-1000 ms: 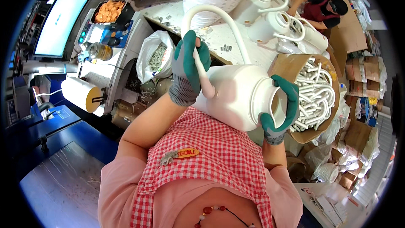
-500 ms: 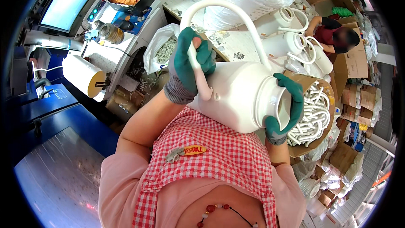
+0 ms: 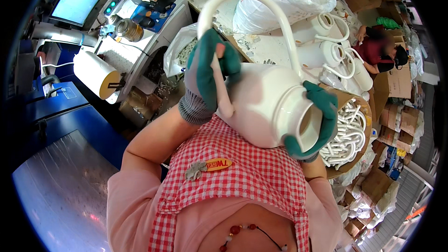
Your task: The person attaches orange adhesive seals to plastic jugs, inserts handles and tubes into ceramic pitchers, and organizes components at a manufacturing workstation.
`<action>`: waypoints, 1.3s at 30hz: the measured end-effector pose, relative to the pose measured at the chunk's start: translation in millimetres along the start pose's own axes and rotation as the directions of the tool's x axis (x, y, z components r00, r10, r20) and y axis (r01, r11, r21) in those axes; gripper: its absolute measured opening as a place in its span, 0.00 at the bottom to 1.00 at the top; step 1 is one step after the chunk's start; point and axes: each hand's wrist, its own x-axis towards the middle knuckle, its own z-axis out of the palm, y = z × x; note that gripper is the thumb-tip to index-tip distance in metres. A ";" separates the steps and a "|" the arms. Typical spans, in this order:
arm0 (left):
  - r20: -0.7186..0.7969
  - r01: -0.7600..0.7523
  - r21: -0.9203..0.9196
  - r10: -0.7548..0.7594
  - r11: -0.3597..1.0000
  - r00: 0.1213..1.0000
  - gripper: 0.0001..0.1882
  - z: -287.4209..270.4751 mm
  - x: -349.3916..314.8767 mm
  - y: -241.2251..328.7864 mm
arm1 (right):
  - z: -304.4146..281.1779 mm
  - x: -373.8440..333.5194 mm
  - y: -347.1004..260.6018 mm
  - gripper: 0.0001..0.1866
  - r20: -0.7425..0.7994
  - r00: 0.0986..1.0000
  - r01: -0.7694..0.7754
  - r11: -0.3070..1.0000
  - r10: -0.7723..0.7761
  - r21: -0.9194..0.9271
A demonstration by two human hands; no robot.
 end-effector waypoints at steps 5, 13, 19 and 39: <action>0.133 -0.239 0.476 0.200 0.846 0.971 0.16 -15.8 5.7 -11.5 | 12.2 10.7 -10.7 0.39 0.084 0.989 0.121 0.992 -0.123 0.028; 0.311 0.352 -0.548 -0.206 0.759 0.928 0.22 -82.4 10.4 -11.9 | 23.2 46.3 -1.4 0.38 0.080 0.961 -0.272 0.857 0.265 0.437; 0.015 -0.065 0.241 0.064 0.968 0.998 0.18 -42.6 -20.0 25.9 | 66.1 41.1 43.0 0.30 0.398 0.743 -0.646 0.421 0.538 0.637; 0.776 -0.613 0.483 0.018 0.625 0.630 0.12 22.0 30.0 -17.3 | 12.6 5.4 93.9 0.31 -0.055 0.971 -0.215 0.947 0.235 0.239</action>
